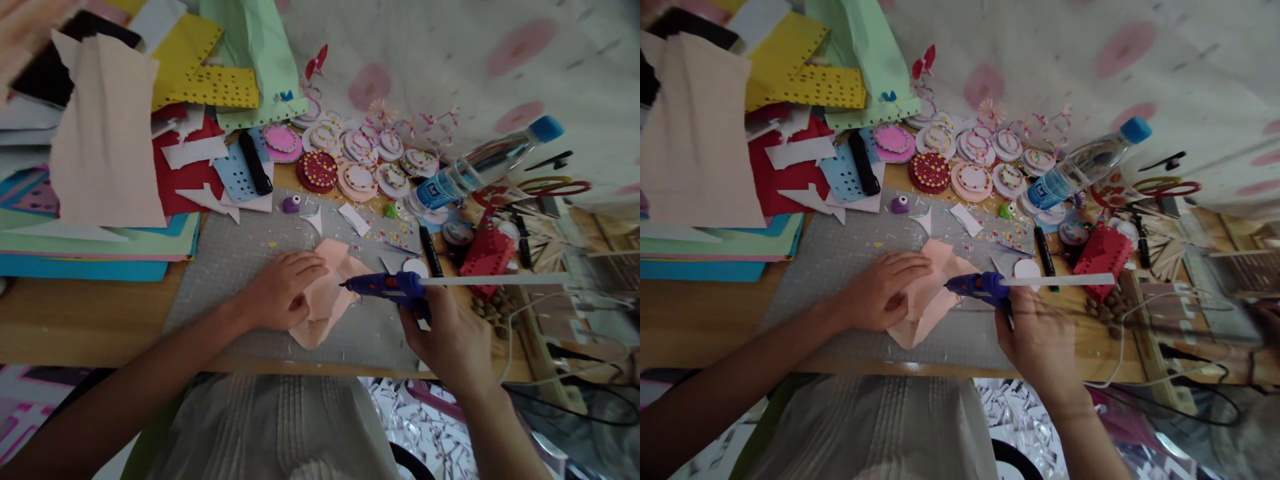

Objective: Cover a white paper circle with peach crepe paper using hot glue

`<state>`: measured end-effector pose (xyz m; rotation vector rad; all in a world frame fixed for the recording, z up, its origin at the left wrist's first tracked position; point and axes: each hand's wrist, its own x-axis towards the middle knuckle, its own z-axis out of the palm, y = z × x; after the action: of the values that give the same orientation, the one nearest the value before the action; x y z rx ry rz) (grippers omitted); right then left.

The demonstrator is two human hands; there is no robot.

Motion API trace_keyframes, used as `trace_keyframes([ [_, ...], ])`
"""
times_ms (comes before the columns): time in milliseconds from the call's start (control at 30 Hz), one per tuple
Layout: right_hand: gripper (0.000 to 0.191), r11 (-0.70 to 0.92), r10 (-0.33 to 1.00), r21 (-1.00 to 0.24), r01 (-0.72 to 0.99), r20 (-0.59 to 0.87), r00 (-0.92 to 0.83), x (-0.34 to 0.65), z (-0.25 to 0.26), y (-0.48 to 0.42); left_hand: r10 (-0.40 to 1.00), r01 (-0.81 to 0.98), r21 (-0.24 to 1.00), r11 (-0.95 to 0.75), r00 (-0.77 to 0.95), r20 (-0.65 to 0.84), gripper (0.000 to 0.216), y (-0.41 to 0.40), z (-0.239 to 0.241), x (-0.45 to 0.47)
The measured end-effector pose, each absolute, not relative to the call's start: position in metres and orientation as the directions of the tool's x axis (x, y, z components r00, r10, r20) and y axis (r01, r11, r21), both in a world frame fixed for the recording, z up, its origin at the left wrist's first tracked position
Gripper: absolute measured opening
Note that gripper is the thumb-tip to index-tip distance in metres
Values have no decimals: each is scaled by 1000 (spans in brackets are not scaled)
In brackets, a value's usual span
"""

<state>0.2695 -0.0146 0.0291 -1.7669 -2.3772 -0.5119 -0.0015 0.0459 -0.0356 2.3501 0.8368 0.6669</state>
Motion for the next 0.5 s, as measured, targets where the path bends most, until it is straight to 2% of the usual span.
trace_keyframes([
  [100,28,129,942,124,984,296,-160,268,26,-12,680,397,641,-657,679,277,64,47,-38,-1],
  [233,39,-45,969,-69,997,240,61,267,23,-10,685,383,648,-658,661,305,63,47,-37,-3],
  [333,46,-76,960,-200,977,251,126,267,20,-10,740,413,669,-618,592,318,59,36,-27,-7],
  [500,45,-65,950,-374,925,261,172,267,15,-9,874,499,735,-459,401,274,50,-7,-13,-17],
])
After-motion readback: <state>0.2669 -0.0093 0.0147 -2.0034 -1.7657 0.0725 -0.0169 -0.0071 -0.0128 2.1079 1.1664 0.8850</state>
